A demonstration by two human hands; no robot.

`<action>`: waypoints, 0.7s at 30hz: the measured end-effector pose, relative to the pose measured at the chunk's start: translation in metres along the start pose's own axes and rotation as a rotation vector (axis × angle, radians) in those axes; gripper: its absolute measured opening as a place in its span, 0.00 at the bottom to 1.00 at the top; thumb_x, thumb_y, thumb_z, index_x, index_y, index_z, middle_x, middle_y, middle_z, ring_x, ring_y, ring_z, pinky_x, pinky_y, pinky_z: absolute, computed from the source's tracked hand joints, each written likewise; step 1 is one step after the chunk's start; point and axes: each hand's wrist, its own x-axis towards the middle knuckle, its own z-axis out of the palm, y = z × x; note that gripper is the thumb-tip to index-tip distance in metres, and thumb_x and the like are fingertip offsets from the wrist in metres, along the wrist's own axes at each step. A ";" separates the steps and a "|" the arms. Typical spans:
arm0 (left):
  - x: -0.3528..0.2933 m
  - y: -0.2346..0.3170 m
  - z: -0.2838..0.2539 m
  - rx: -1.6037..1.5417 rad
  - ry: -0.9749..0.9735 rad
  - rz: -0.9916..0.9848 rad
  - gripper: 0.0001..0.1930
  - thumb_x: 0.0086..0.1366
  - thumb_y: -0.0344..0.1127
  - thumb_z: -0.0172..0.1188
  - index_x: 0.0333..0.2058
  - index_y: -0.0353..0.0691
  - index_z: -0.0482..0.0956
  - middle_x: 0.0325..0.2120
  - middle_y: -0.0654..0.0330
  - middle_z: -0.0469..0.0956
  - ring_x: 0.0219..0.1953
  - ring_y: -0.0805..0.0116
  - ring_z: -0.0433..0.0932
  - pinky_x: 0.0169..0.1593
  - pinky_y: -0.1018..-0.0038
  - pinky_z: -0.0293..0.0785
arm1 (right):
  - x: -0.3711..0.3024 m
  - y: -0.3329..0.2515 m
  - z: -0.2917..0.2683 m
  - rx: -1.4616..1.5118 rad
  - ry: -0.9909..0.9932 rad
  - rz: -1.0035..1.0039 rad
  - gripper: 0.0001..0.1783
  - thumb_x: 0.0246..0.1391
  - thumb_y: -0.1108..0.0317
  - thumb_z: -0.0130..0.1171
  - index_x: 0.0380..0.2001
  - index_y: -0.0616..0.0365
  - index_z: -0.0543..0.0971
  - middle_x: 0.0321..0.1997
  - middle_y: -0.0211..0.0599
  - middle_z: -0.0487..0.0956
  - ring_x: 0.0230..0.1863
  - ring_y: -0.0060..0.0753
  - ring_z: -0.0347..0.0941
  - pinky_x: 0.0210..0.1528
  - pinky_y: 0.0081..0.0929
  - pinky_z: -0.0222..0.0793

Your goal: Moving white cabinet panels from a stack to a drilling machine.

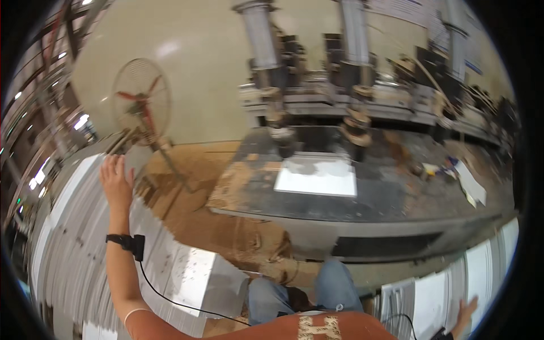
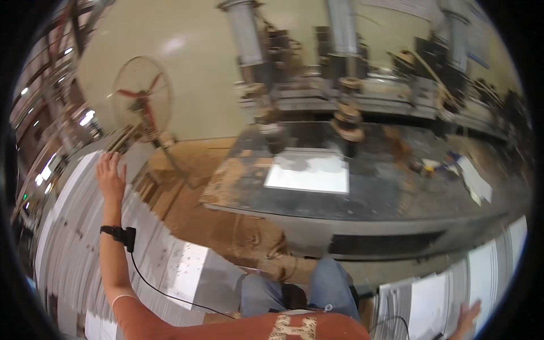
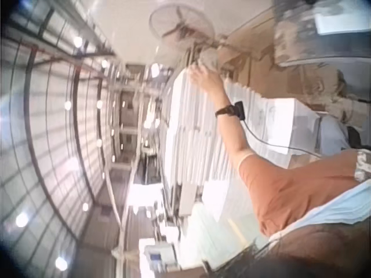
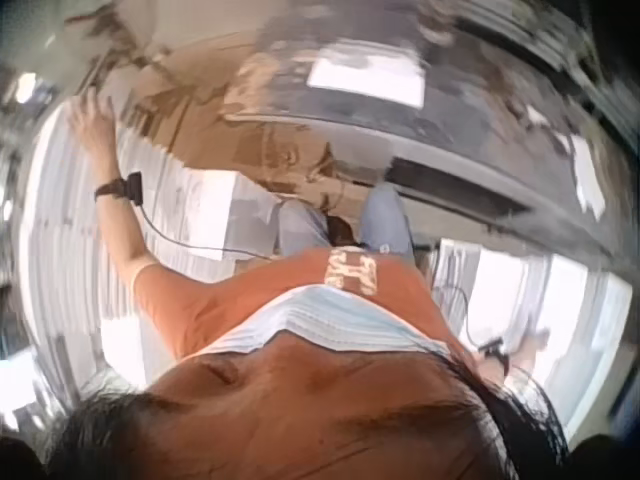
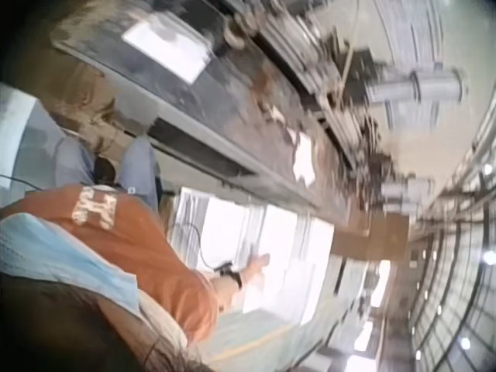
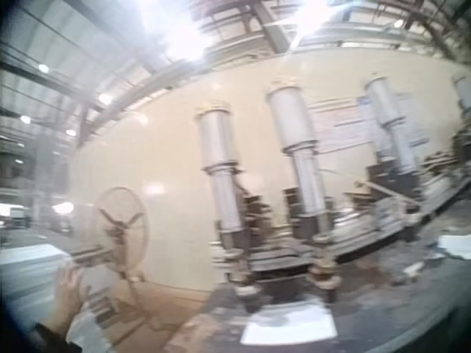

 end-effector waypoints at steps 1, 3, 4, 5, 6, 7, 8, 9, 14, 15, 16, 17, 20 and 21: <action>0.000 0.032 0.008 -0.183 -0.005 0.059 0.19 0.56 0.42 0.61 0.44 0.40 0.75 0.47 0.51 0.71 0.55 0.50 0.66 0.60 0.54 0.59 | -0.007 -0.020 -0.012 0.062 0.061 -0.031 0.33 0.54 0.71 0.54 0.64 0.53 0.60 0.66 0.35 0.63 0.69 0.42 0.52 0.67 0.43 0.50; -0.003 0.122 0.029 -0.458 -0.083 0.101 0.19 0.51 0.37 0.64 0.43 0.39 0.76 0.46 0.51 0.71 0.52 0.50 0.67 0.58 0.55 0.61 | -0.029 -0.067 -0.067 0.098 0.043 0.034 0.33 0.53 0.75 0.51 0.64 0.52 0.59 0.67 0.37 0.62 0.69 0.42 0.53 0.66 0.44 0.52; -0.001 0.175 0.024 -0.599 -0.112 0.148 0.19 0.48 0.35 0.65 0.40 0.39 0.77 0.43 0.51 0.72 0.49 0.50 0.68 0.54 0.56 0.64 | -0.051 -0.091 -0.108 0.063 -0.031 0.134 0.33 0.51 0.78 0.48 0.63 0.52 0.60 0.66 0.40 0.63 0.68 0.43 0.54 0.65 0.42 0.55; -0.012 0.214 0.047 -0.710 -0.095 0.217 0.18 0.47 0.35 0.65 0.38 0.38 0.77 0.41 0.51 0.73 0.46 0.51 0.69 0.51 0.58 0.66 | -0.066 -0.090 -0.112 0.056 -0.019 0.158 0.33 0.51 0.78 0.48 0.63 0.52 0.60 0.66 0.40 0.63 0.68 0.43 0.54 0.65 0.42 0.55; -0.024 0.260 0.060 -0.904 -0.177 0.254 0.17 0.46 0.36 0.65 0.37 0.39 0.78 0.40 0.51 0.73 0.45 0.52 0.70 0.49 0.58 0.66 | -0.073 -0.093 -0.110 0.086 0.068 0.124 0.33 0.50 0.79 0.48 0.62 0.52 0.61 0.64 0.38 0.65 0.66 0.45 0.57 0.64 0.44 0.56; -0.017 0.314 0.031 -0.972 -0.296 0.259 0.16 0.47 0.38 0.66 0.36 0.39 0.80 0.39 0.52 0.74 0.44 0.53 0.71 0.48 0.59 0.67 | -0.082 -0.090 -0.113 0.103 0.154 0.103 0.33 0.49 0.80 0.49 0.61 0.52 0.63 0.62 0.37 0.68 0.64 0.46 0.60 0.63 0.46 0.57; -0.038 0.344 0.052 -1.093 -0.366 0.276 0.17 0.52 0.45 0.65 0.36 0.40 0.81 0.42 0.52 0.74 0.47 0.53 0.71 0.51 0.59 0.66 | -0.085 -0.108 -0.122 0.125 0.167 0.092 0.33 0.49 0.80 0.49 0.61 0.52 0.63 0.62 0.37 0.68 0.64 0.46 0.60 0.63 0.46 0.57; -0.056 0.372 0.057 -1.042 -0.270 0.323 0.24 0.56 0.54 0.60 0.41 0.40 0.79 0.46 0.52 0.74 0.52 0.53 0.69 0.55 0.58 0.64 | -0.092 -0.124 -0.136 0.274 0.275 -0.094 0.32 0.47 0.81 0.48 0.59 0.53 0.66 0.60 0.39 0.70 0.62 0.47 0.63 0.61 0.44 0.60; -0.099 0.450 0.029 -1.094 -0.447 0.145 0.35 0.55 0.62 0.57 0.50 0.37 0.74 0.44 0.52 0.72 0.52 0.53 0.66 0.55 0.52 0.60 | -0.106 -0.230 -0.249 0.700 0.511 -0.633 0.28 0.35 0.84 0.47 0.45 0.59 0.77 0.49 0.44 0.77 0.53 0.50 0.71 0.56 0.41 0.65; -0.097 0.450 0.020 -1.095 -0.480 0.121 0.36 0.54 0.63 0.57 0.50 0.37 0.73 0.43 0.52 0.72 0.51 0.53 0.66 0.54 0.52 0.60 | -0.101 -0.258 -0.264 0.747 0.518 -0.746 0.27 0.34 0.84 0.48 0.43 0.60 0.78 0.47 0.44 0.78 0.51 0.49 0.72 0.55 0.41 0.65; -0.099 0.446 0.004 -1.108 -0.394 0.175 0.32 0.53 0.60 0.61 0.47 0.38 0.75 0.41 0.52 0.72 0.47 0.54 0.68 0.50 0.58 0.64 | -0.103 -0.290 -0.279 0.768 0.513 -0.840 0.26 0.34 0.84 0.48 0.42 0.59 0.78 0.46 0.42 0.78 0.51 0.47 0.72 0.54 0.40 0.65; -0.103 0.437 -0.013 -1.108 -0.403 0.174 0.32 0.53 0.60 0.61 0.47 0.38 0.75 0.41 0.52 0.72 0.47 0.54 0.68 0.50 0.58 0.64 | -0.104 -0.323 -0.297 0.783 0.510 -0.937 0.25 0.34 0.83 0.49 0.41 0.57 0.79 0.45 0.40 0.79 0.50 0.46 0.72 0.53 0.39 0.66; -0.132 0.394 -0.038 -1.088 -0.571 0.289 0.20 0.55 0.47 0.60 0.40 0.38 0.74 0.37 0.55 0.71 0.45 0.57 0.69 0.50 0.60 0.66 | -0.105 -0.429 -0.316 0.829 0.462 -1.214 0.26 0.35 0.81 0.51 0.43 0.52 0.78 0.46 0.32 0.79 0.50 0.44 0.72 0.53 0.41 0.66; -0.148 0.377 -0.039 -1.073 -0.457 0.286 0.15 0.54 0.41 0.58 0.37 0.39 0.74 0.35 0.57 0.71 0.42 0.59 0.70 0.46 0.64 0.67 | -0.106 -0.462 -0.313 0.841 0.430 -1.281 0.26 0.37 0.80 0.53 0.44 0.50 0.78 0.47 0.30 0.79 0.50 0.43 0.72 0.54 0.42 0.66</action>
